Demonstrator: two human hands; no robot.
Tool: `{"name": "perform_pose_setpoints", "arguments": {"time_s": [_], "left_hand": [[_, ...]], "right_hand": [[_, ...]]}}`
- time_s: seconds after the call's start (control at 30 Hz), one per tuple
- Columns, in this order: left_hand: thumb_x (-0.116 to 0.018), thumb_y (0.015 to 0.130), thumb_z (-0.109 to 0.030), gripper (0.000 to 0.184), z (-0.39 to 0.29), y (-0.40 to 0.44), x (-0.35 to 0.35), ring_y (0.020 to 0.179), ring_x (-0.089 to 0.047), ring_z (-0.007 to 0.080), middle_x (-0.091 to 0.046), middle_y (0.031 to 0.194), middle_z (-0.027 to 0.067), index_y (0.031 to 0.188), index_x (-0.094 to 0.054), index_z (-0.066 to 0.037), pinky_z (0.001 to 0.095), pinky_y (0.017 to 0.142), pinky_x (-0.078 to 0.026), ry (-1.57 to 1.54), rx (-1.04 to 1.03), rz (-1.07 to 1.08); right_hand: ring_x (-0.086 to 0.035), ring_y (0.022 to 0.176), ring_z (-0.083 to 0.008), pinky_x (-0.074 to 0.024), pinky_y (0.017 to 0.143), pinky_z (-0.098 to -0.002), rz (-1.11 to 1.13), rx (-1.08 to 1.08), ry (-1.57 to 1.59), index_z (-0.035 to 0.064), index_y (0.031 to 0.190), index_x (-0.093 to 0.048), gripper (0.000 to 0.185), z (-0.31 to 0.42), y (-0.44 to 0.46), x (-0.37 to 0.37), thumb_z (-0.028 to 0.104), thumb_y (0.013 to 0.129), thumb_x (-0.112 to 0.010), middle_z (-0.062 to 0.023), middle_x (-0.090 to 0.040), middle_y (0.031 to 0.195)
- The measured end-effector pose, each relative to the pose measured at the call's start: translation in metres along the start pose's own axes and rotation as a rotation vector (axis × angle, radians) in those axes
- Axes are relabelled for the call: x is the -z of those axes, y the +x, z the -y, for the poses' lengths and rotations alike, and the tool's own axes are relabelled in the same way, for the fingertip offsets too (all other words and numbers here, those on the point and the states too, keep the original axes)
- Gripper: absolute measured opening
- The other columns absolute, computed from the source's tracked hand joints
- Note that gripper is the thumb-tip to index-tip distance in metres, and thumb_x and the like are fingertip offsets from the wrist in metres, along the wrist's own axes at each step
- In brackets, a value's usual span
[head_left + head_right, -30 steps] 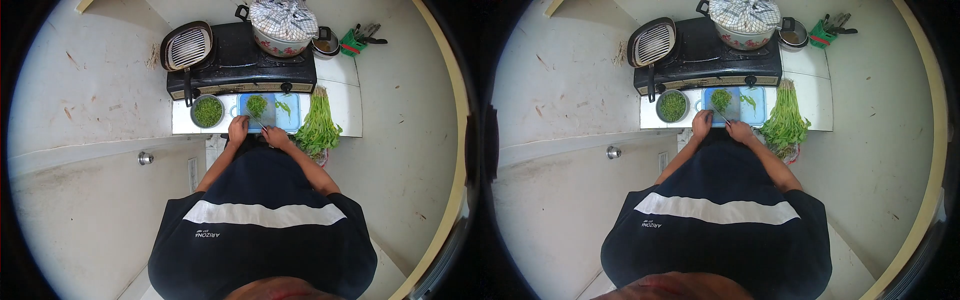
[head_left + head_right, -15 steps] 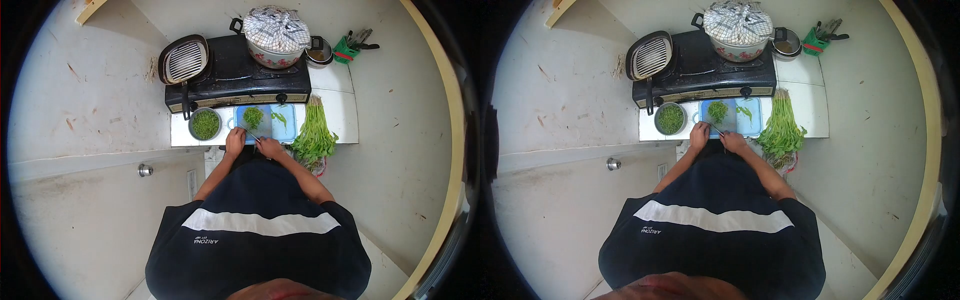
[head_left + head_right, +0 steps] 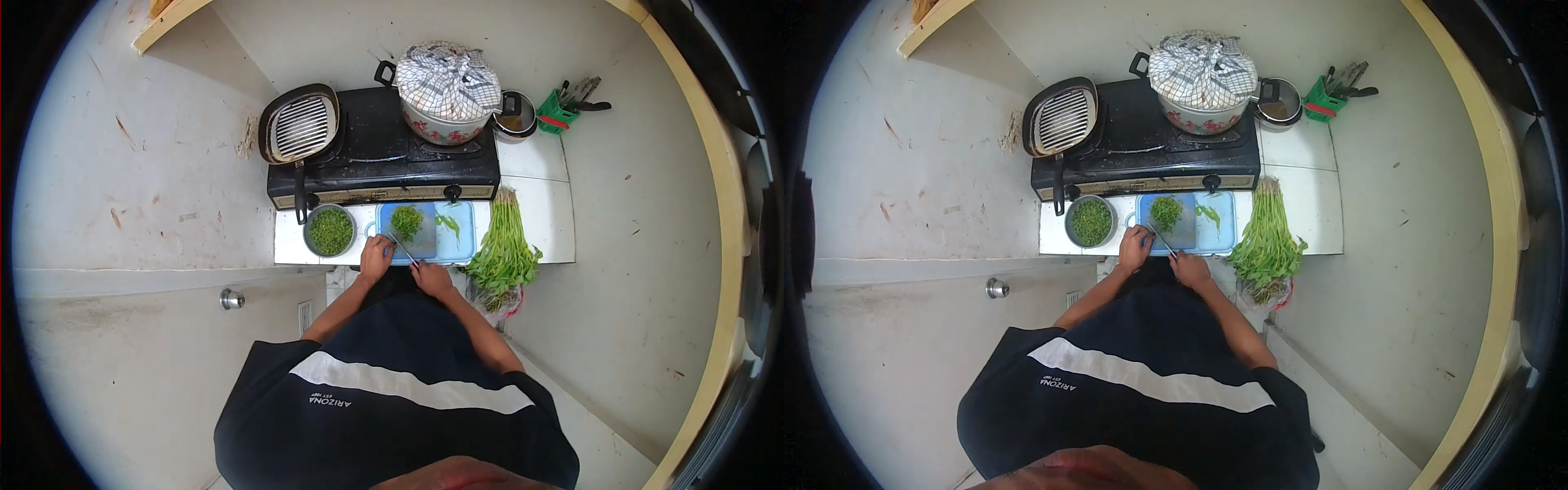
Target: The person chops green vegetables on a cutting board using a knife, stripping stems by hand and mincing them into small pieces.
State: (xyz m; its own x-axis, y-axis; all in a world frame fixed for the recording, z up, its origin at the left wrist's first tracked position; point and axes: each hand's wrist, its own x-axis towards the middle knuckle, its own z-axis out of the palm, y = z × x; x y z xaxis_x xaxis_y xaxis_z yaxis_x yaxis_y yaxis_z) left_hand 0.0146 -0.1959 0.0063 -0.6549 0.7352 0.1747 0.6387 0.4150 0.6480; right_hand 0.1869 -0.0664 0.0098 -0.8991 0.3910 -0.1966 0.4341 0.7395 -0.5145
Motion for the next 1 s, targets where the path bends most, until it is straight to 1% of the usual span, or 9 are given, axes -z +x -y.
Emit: {"name": "perform_pose_setpoints", "arguments": {"time_s": [0.27,0.37,0.43,0.53,0.63,0.7,0.8,0.83,1.0], "left_hand": [[-0.077,0.080,-0.008,0.004,0.011,0.010,-0.002,0.089,-0.062,0.0306,-0.067,0.088,0.0093,0.083,-0.075,-0.007,0.0432,0.082,-0.048,-0.121,0.160,0.061],[-0.080,0.077,-0.011,0.009,0.018,0.017,-0.002,0.082,-0.062,0.0306,-0.066,0.087,0.0104,0.084,-0.076,-0.008,0.0430,0.081,-0.049,-0.202,0.145,0.085],[-0.085,0.075,-0.015,0.015,0.023,0.019,-0.002,0.076,-0.062,0.0300,-0.064,0.083,0.0111,0.083,-0.075,-0.008,0.0426,0.075,-0.050,-0.248,0.235,0.087],[-0.088,0.074,-0.018,0.020,0.027,0.027,0.002,0.073,-0.063,0.0291,-0.062,0.078,0.0114,0.081,-0.073,-0.007,0.0425,0.069,-0.050,-0.158,0.277,0.201],[-0.090,0.073,-0.021,0.024,0.035,0.031,0.003,0.071,-0.064,0.0284,-0.061,0.075,0.0109,0.080,-0.072,-0.007,0.0429,0.067,-0.051,-0.213,0.302,0.270],[-0.090,0.073,-0.021,0.024,0.040,0.032,0.000,0.070,-0.064,0.0284,-0.061,0.075,0.0109,0.081,-0.072,-0.007,0.0429,0.067,-0.051,-0.237,0.313,0.287],[-0.090,0.073,-0.022,0.025,0.040,0.032,0.001,0.069,-0.064,0.0283,-0.062,0.075,0.0109,0.081,-0.071,-0.007,0.0428,0.066,-0.051,-0.238,0.302,0.289],[-0.090,0.073,-0.022,0.025,0.039,0.031,0.002,0.069,-0.065,0.0282,-0.062,0.075,0.0109,0.080,-0.070,-0.007,0.0427,0.065,-0.051,-0.218,0.277,0.275],[-0.090,0.074,-0.022,0.026,0.037,0.036,0.005,0.070,-0.065,0.0288,-0.064,0.076,0.0117,0.080,-0.070,-0.006,0.0431,0.066,-0.052,-0.236,0.310,0.315]], "right_hand": [[-0.069,0.073,-0.0485,-0.0565,0.072,-0.0571,0.080,-0.050,0.049,-0.0008,0.101,-0.068,0.051,-0.007,-0.011,0.006,0.046,0.105,-0.048,-0.0274,-0.070,0.079],[-0.069,0.076,-0.0492,-0.0561,0.075,-0.0579,0.103,-0.082,0.056,0.0006,0.104,-0.068,0.051,-0.001,-0.009,0.012,0.047,0.105,-0.048,-0.0282,-0.070,0.081],[-0.068,0.076,-0.0496,-0.0551,0.074,-0.0584,0.099,-0.104,0.046,0.0006,0.104,-0.068,0.048,0.003,-0.009,0.010,0.045,0.105,-0.049,-0.0290,-0.069,0.079],[-0.068,0.079,-0.0494,-0.0546,0.077,-0.0585,0.137,-0.155,0.073,0.0022,0.106,-0.069,0.047,0.008,-0.003,0.009,0.046,0.105,-0.050,-0.0277,-0.069,0.080],[-0.068,0.078,-0.0489,-0.0547,0.076,-0.0576,0.123,-0.195,0.095,0.0026,0.106,-0.069,0.047,0.021,-0.010,0.012,0.046,0.104,-0.051,-0.0269,-0.070,0.081],[-0.069,0.081,-0.0482,-0.0553,0.077,-0.0576,0.070,-0.239,0.077,0.0033,0.111,-0.069,0.053,0.027,-0.014,0.011,0.051,0.104,-0.047,-0.0274,-0.071,0.084],[-0.068,0.078,-0.0487,-0.0547,0.075,-0.0585,0.056,-0.320,0.045,0.0014,0.105,-0.067,0.054,0.039,-0.024,0.008,0.051,0.104,-0.047,-0.0273,-0.070,0.081],[-0.068,0.075,-0.0490,-0.0540,0.072,-0.0583,-0.018,-0.311,0.068,0.0021,0.095,-0.064,0.049,0.043,-0.028,0.004,0.048,0.104,-0.052,-0.0265,-0.069,0.076],[-0.068,0.075,-0.0490,-0.0541,0.072,-0.0584,-0.029,-0.370,0.052,0.0027,0.095,-0.063,0.047,0.062,-0.037,-0.001,0.048,0.104,-0.052,-0.0262,-0.069,0.076]]}}
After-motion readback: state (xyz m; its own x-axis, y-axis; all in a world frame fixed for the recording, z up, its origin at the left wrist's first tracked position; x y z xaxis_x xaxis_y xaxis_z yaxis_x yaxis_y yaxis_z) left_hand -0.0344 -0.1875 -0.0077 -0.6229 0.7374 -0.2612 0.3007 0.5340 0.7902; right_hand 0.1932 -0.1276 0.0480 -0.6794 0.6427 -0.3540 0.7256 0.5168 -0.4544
